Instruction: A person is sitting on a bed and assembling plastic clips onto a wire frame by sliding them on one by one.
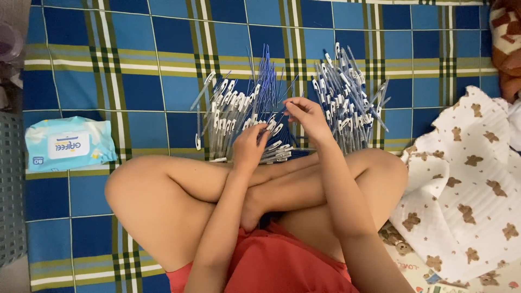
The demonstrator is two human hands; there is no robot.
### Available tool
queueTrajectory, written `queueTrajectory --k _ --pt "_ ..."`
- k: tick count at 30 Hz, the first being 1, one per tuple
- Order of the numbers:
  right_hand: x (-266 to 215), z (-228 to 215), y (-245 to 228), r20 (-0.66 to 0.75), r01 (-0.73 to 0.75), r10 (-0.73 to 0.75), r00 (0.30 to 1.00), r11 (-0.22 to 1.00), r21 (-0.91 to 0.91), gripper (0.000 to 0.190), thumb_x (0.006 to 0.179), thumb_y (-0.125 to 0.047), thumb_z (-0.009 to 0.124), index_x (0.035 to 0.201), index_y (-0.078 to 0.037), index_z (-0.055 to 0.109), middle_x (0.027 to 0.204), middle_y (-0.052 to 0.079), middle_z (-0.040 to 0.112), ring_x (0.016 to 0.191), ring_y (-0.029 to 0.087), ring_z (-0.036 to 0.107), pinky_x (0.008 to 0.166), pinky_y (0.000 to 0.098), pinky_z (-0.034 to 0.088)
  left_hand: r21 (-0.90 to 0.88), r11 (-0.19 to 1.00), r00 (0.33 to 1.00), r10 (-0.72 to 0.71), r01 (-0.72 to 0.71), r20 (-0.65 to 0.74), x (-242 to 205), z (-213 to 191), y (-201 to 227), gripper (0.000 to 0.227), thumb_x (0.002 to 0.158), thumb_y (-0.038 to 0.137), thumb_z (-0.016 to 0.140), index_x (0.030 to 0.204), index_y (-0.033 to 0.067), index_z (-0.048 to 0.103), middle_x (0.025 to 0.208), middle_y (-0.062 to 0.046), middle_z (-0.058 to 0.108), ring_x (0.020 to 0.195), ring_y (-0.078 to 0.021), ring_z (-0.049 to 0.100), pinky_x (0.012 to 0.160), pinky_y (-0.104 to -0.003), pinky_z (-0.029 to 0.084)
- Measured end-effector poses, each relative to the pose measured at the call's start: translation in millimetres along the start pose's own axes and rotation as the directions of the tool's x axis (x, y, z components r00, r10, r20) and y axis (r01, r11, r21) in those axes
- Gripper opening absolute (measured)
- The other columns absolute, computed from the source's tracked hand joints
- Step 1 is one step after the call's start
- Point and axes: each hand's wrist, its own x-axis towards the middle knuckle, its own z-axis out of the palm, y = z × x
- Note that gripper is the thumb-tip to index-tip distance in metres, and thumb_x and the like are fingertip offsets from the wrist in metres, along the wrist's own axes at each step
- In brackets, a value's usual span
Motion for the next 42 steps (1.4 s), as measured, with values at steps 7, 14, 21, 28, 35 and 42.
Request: queueTrajectory --k 7,14,21,28,35,42 --pt "-0.9 0.4 0.7 0.019 0.002 -0.001 1.0 0.999 -0.043 0.02 0.103 -0.02 0.07 0.11 -0.002 0.075 0.098 0.013 0.073 0.095 0.019 0.072 0.079 0.0299 0.062 -0.039 0.999 1.0 -0.027 0.026 -0.012 0.5 -4.0 3.5 0.018 0.105 0.026 0.066 0.118 0.0138 0.07 0.098 -0.007 0.075 0.096 -0.0225 0.073 0.08 -0.036 0.062" --pt "-5.7 8.2 -3.9 0.07 0.003 0.004 0.998 0.996 -0.089 0.022 0.102 -0.017 0.069 0.113 0.001 0.074 0.099 0.015 0.075 0.094 0.02 0.072 0.079 0.0308 0.06 -0.009 1.0 0.998 0.008 -0.009 -0.055 0.9 -2.1 3.4 0.015 0.104 0.024 0.069 0.115 0.0145 0.071 0.094 -0.006 0.076 0.09 -0.0196 0.073 0.075 -0.033 0.062" --pt "-10.3 16.8 -0.1 0.218 0.124 -0.052 0.975 0.935 -0.333 0.025 0.1 -0.011 0.068 0.121 0.003 0.074 0.101 0.026 0.076 0.095 0.032 0.074 0.079 0.0441 0.06 0.023 1.0 1.0 -0.016 0.016 -0.002 -2.1 -2.9 2.1 0.019 0.103 0.026 0.068 0.117 0.0138 0.071 0.095 -0.006 0.076 0.092 -0.0209 0.073 0.075 -0.035 0.062" --pt "1.4 5.8 4.6 0.133 0.153 -0.111 0.985 0.918 -0.367 0.038 0.091 -0.006 0.076 0.128 -0.004 0.072 0.095 0.02 0.076 0.088 0.029 0.074 0.081 0.0425 0.06 0.026 0.999 0.996 0.031 -0.033 0.08 -2.1 7.9 -2.6 0.024 0.104 0.035 0.066 0.119 0.0162 0.069 0.098 -0.005 0.075 0.094 -0.0198 0.073 0.078 -0.035 0.062" --pt "24.1 -90.7 -4.0 -0.205 -0.038 -0.173 0.963 0.667 -0.744 0.033 0.098 -0.022 0.07 0.131 -0.023 0.073 0.1 0.007 0.077 0.097 0.033 0.073 0.085 0.048 0.056 0.132 0.989 0.998 -0.06 0.062 -0.016 1.1 -1.2 -7.3 0.022 0.106 0.03 0.062 0.12 0.0137 0.067 0.105 -0.006 0.072 0.102 -0.0219 0.07 0.083 -0.036 0.061" --pt "53.5 -202.1 45.6 -0.419 -0.326 -0.189 0.888 0.386 -0.863 0.041 0.094 -0.035 0.074 0.129 -0.012 0.074 0.096 0.009 0.077 0.098 0.037 0.073 0.083 0.0528 0.056 0.304 0.95 0.994 -0.047 0.076 -0.102 14.7 5.8 -21.2 0.024 0.106 0.025 0.062 0.123 0.0089 0.066 0.11 -0.007 0.067 0.107 -0.02 0.066 0.087 -0.034 0.059"
